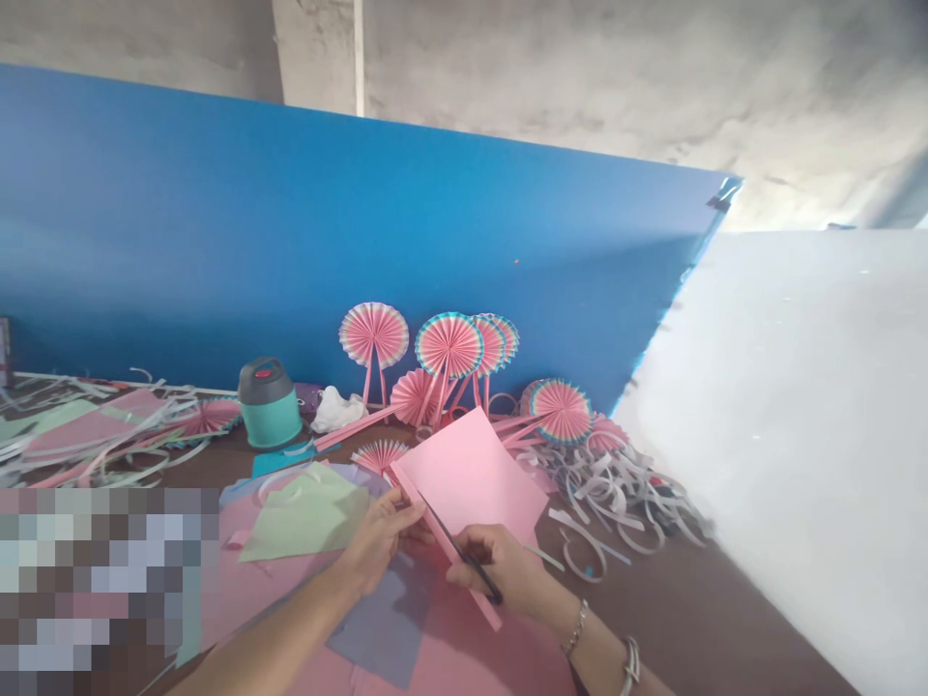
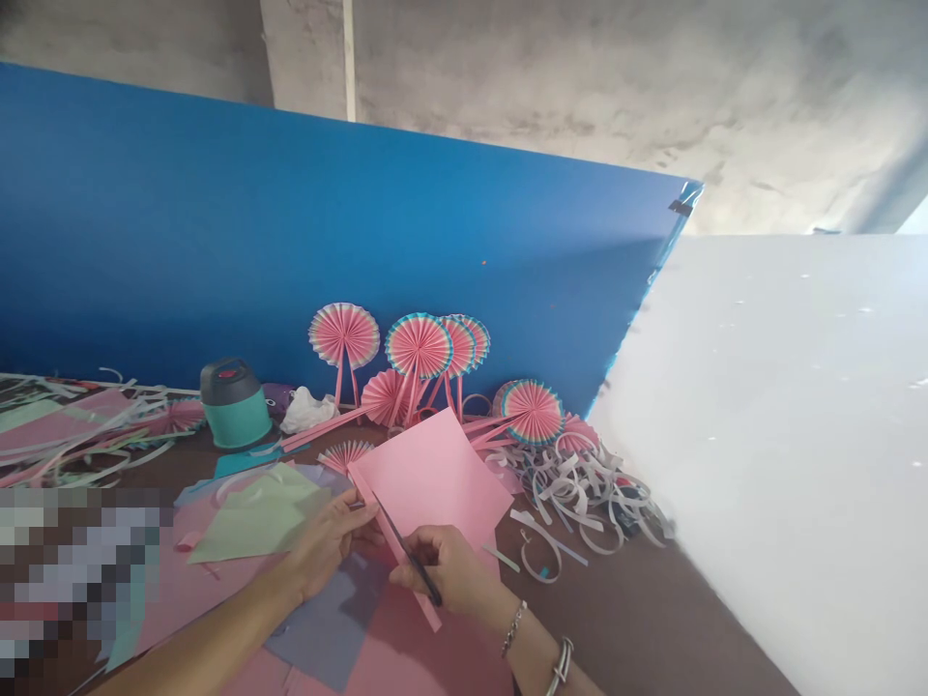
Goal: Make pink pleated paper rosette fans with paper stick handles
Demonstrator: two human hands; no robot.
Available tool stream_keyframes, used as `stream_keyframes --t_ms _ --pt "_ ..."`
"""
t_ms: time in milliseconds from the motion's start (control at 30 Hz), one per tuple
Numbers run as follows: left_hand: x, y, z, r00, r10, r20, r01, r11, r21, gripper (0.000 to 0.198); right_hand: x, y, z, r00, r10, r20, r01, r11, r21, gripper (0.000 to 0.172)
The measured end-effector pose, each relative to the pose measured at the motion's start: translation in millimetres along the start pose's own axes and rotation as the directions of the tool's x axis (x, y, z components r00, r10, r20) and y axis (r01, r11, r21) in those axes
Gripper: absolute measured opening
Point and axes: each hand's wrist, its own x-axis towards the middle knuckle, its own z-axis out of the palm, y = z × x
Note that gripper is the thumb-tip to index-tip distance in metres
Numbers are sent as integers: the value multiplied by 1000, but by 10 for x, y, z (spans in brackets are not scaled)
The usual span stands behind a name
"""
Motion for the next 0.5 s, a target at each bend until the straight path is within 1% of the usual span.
stream_keyframes --t_ms 167,333,500 --pt "11 -2 0 999 -19 -36 20 1000 1 34 10 -5 7 999 23 -24 -23 1000 -3 49" --pt "35 4 -22 995 37 -88 -38 999 -9 32 15 2 10 999 41 -29 -41 999 5 47" --pt "34 18 -37 994 42 -99 -44 999 -14 30 23 73 13 999 31 -10 -31 999 32 45"
